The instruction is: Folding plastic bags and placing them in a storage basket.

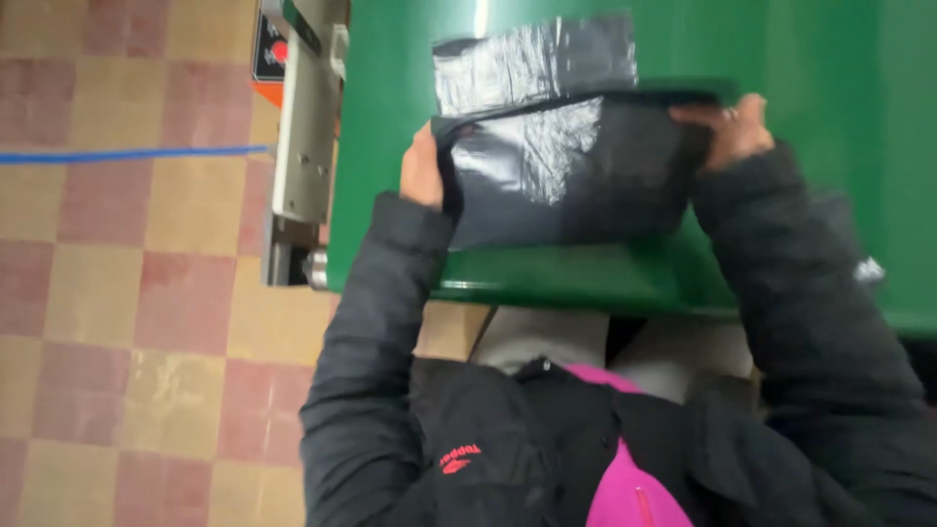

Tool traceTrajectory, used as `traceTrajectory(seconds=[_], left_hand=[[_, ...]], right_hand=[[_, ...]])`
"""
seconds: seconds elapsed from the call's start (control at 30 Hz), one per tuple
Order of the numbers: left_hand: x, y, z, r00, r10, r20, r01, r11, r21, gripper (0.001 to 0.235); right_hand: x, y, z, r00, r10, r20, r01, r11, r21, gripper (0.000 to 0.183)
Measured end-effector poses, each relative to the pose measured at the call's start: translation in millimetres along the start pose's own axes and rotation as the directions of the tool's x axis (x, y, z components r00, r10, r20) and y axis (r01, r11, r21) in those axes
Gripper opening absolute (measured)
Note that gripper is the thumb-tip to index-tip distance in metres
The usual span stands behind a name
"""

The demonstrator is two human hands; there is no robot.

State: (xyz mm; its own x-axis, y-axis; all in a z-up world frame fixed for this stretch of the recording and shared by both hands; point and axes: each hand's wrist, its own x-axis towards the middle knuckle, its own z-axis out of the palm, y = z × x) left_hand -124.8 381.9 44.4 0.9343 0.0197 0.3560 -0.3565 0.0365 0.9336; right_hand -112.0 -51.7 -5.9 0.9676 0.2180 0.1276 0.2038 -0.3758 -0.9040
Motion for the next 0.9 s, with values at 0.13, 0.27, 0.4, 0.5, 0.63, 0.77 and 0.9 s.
traceTrajectory(seconds=[0.13, 0.27, 0.4, 0.5, 0.63, 0.77, 0.9], left_hand=[[68, -102, -4, 0.999, 0.039, -0.029, -0.019, 0.856, 0.517, 0.026], [72, -112, -9, 0.998, -0.007, 0.063, -0.038, 0.742, 0.669, 0.031], [67, -118, -11, 0.992, 0.001, 0.126, -0.091, 0.694, 0.715, 0.028], [69, -112, -14, 0.989, -0.088, 0.117, -0.021, 0.704, 0.710, 0.027], [76, -79, -9, 0.977, -0.149, 0.154, 0.005, 0.732, 0.681, 0.027], [71, -18, 20, 0.971, 0.156, 0.182, -0.224, 0.323, 0.920, 0.041], [43, -97, 51, 0.917, -0.285, 0.280, 0.243, 0.954, 0.175, 0.073]], right_hand=[[135, 13, 19, 0.968, 0.250, -0.004, -0.236, 0.918, 0.318, 0.072], [163, 28, 38, 0.946, 0.319, -0.063, -0.324, 0.943, -0.075, 0.049], [170, 32, 41, 0.962, 0.256, -0.091, -0.264, 0.798, -0.541, 0.038], [184, 23, 44, 0.984, -0.153, -0.091, 0.044, 0.702, -0.710, 0.037], [235, 48, 59, 0.972, -0.223, 0.073, 0.209, 0.682, -0.700, 0.066], [264, 66, 68, 0.974, 0.159, 0.164, 0.020, 0.654, -0.756, 0.056], [238, 41, 74, 0.988, -0.059, 0.144, 0.145, 0.685, -0.714, 0.030]])
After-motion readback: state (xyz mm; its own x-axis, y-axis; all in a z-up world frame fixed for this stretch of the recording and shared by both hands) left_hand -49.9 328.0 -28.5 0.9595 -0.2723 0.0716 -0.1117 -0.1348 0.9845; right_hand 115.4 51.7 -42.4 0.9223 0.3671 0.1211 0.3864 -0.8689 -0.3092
